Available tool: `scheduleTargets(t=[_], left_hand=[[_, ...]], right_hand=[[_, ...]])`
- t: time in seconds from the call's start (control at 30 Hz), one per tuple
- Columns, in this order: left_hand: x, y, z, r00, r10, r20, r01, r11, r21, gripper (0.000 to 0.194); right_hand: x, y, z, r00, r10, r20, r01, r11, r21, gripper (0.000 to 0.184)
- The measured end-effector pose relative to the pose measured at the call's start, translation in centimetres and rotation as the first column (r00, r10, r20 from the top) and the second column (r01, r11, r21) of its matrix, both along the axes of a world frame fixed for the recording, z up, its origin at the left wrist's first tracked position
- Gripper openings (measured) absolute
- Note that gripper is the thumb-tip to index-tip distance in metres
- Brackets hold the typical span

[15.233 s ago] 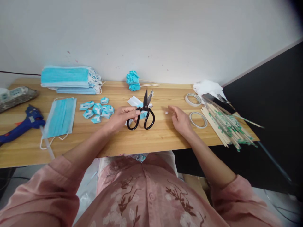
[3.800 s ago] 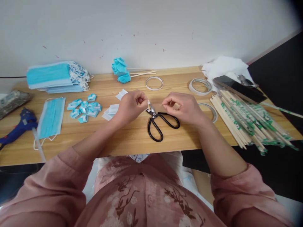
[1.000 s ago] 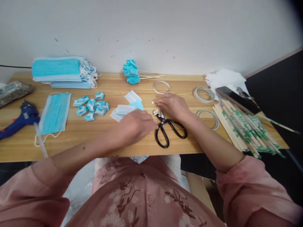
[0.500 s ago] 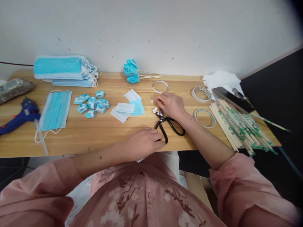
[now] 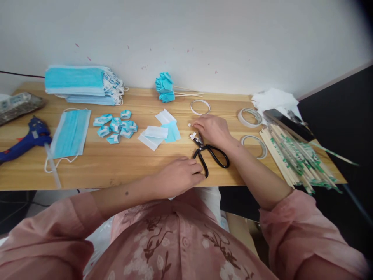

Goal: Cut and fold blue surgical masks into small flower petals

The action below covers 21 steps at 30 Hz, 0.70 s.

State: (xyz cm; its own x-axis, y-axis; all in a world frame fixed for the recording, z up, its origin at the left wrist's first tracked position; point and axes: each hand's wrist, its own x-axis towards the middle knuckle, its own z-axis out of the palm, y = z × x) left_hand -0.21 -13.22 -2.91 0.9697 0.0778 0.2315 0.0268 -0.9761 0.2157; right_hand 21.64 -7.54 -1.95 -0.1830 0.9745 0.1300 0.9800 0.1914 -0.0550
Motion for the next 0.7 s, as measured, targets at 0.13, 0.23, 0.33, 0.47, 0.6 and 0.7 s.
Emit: scheduleTargets(t=[0.13, 0.23, 0.33, 0.47, 0.6, 0.7], left_hand=[[0.2, 0.0, -0.2, 1.000, 0.005, 0.006, -0.005, 1.000, 0.003, 0.017], [0.4, -0.1, -0.5, 1.000, 0.023, 0.005, -0.023, 0.999, 0.030, 0.018], [0.4, 0.1, -0.5, 1.000, 0.019, -0.017, -0.018, 0.998, 0.052, 0.017], [0.0, 1.1, 0.2, 0.995, -0.080, -0.052, 0.082, 0.996, 0.037, 0.015], [-0.3, 3.1, 0.6, 0.981, -0.187, -0.055, 0.190, 0.981, 0.050, 0.022], [0.0, 4.7, 0.4, 0.989, -0.131, -0.066, 0.135, 0.989, 0.064, 0.027]], right_hand=[[0.2, 0.0, 0.6, 0.999, -0.013, -0.037, 0.011, 0.999, -0.051, 0.033], [0.9, -0.8, 1.3, 0.987, -0.086, -0.134, 0.081, 0.996, -0.037, 0.038], [1.9, -2.3, 1.7, 0.964, -0.122, -0.237, 0.121, 0.992, -0.018, 0.041], [3.4, -4.6, 1.5, 0.943, -0.118, -0.310, 0.117, 0.993, -0.021, 0.039], [4.5, -6.1, 1.0, 0.916, -0.126, -0.382, 0.133, 0.991, -0.007, 0.039], [5.2, -6.5, 0.8, 0.889, -0.123, -0.440, 0.148, 0.989, 0.022, 0.040]])
